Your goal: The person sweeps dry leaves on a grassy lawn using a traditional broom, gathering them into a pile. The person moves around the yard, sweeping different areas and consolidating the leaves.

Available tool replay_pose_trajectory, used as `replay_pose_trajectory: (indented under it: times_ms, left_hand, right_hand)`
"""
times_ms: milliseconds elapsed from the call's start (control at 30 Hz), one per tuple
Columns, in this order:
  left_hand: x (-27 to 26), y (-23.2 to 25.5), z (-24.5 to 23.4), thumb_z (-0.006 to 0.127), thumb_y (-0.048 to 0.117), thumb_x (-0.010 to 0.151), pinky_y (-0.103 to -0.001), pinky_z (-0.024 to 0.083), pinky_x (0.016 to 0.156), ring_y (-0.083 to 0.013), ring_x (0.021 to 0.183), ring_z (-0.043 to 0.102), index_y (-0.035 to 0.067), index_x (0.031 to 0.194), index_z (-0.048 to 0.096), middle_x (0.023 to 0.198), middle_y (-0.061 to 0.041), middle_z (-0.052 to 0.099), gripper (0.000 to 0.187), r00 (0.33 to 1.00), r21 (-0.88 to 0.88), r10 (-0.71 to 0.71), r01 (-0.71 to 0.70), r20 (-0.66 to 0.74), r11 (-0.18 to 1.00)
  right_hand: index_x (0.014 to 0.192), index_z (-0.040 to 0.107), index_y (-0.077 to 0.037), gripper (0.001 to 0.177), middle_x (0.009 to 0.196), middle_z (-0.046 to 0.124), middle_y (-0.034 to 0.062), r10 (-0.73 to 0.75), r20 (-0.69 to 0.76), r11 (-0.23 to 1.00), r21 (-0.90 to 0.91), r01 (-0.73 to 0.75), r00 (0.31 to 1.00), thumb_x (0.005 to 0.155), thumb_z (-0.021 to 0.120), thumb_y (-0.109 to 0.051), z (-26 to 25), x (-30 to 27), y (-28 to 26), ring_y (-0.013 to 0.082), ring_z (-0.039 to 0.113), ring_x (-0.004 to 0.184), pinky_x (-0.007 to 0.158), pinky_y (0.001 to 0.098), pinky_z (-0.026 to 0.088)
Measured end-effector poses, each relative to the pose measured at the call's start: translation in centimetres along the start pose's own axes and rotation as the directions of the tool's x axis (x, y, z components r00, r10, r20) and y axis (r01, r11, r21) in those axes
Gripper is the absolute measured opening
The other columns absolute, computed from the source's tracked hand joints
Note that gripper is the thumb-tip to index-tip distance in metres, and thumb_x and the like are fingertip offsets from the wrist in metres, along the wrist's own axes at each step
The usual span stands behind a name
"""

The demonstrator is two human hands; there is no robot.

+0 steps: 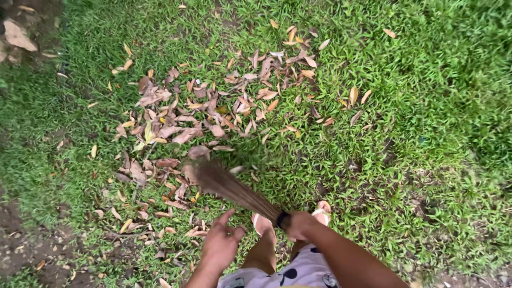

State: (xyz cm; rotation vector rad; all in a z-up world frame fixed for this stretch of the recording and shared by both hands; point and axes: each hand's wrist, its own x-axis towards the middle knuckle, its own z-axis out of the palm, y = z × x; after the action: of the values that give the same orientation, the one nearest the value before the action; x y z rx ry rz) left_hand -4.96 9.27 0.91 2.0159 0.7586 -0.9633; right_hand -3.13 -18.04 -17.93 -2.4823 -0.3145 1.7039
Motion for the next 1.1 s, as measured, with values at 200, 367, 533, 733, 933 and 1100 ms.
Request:
replay_pose_trajectory:
  times_ms: [200,367,533,733,933,1100]
  left_hand:
    - [1.7,1.6,-0.5,0.066,0.033,0.085,-0.038,0.052,0.101,-0.0259,0.110,0.069,0.019,0.148,0.053,0.125,-0.015,0.068,0.066,0.974,-0.087,0.209,-0.217,-0.092,0.972]
    - [2.9,-0.6,-0.6,0.066,0.031,0.082,-0.038,0.055,0.098,-0.0265,0.106,0.073,0.019,0.148,0.051,0.124,-0.013,0.068,0.069,0.988,-0.219,0.131,-0.145,-0.079,0.965]
    - [2.7,-3.3,-0.3,0.074,0.028,0.088,-0.041,0.043,0.108,-0.0361,0.132,0.056,0.014,0.136,0.063,0.133,-0.022,0.066,0.051,0.910,-0.013,0.349,-0.361,-0.224,0.933]
    - [1.3,-1.3,-1.0,0.068,0.032,0.086,-0.037,0.047,0.107,-0.0297,0.118,0.067,0.022,0.149,0.050,0.117,-0.019,0.072,0.066,0.986,-0.145,0.133,-0.146,-0.098,0.979]
    - [2.7,3.7,-3.1,0.067,0.031,0.084,-0.036,0.053,0.100,-0.0250,0.105,0.073,0.023,0.149,0.051,0.114,-0.014,0.075,0.068,0.978,-0.233,0.173,-0.195,-0.112,0.953]
    - [3.7,6.5,-1.7,0.073,0.032,0.085,-0.037,0.051,0.101,-0.0247,0.110,0.069,0.017,0.145,0.055,0.120,-0.014,0.073,0.064,0.934,-0.148,0.311,-0.338,-0.176,0.930]
  right_hand:
    - [0.132,0.063,-0.021,0.064,0.103,0.082,0.0100,0.307,0.010,0.903,0.313,-0.295,0.952,0.070,0.081,-0.023,-4.5,-10.0,10.3,0.0195,0.079,0.084,0.076,0.0348,0.064]
    - [0.106,0.083,-0.012,0.046,0.104,0.078,0.0123,0.576,-0.022,0.799,0.226,-0.557,0.817,0.074,0.082,-0.045,-2.5,-8.2,15.0,0.0222,0.076,0.085,0.077,0.0360,0.061]
    - [0.104,0.078,-0.010,0.044,0.107,0.073,0.0164,-0.019,0.042,0.989,-0.146,0.025,0.999,0.085,0.064,-0.047,1.3,-0.1,2.9,0.0350,0.070,0.098,0.084,0.0446,0.055]
    - [0.118,0.067,-0.010,0.059,0.110,0.072,0.0152,-0.103,0.077,0.995,0.007,0.103,0.992,0.064,0.082,-0.029,-3.3,-2.3,-8.6,0.0328,0.070,0.103,0.087,0.0421,0.057]
    - [0.145,0.046,-0.027,0.100,0.122,0.068,0.0117,0.017,-0.135,0.995,0.100,-0.004,0.991,0.056,0.090,-0.044,-7.3,-7.7,0.4,0.0288,0.069,0.109,0.096,0.0380,0.055]
    - [0.161,0.035,-0.032,0.105,0.116,0.078,0.0147,0.600,-0.111,0.784,0.278,-0.555,0.792,0.070,0.086,-0.049,-9.0,-11.1,18.6,0.0278,0.079,0.101,0.090,0.0398,0.065]
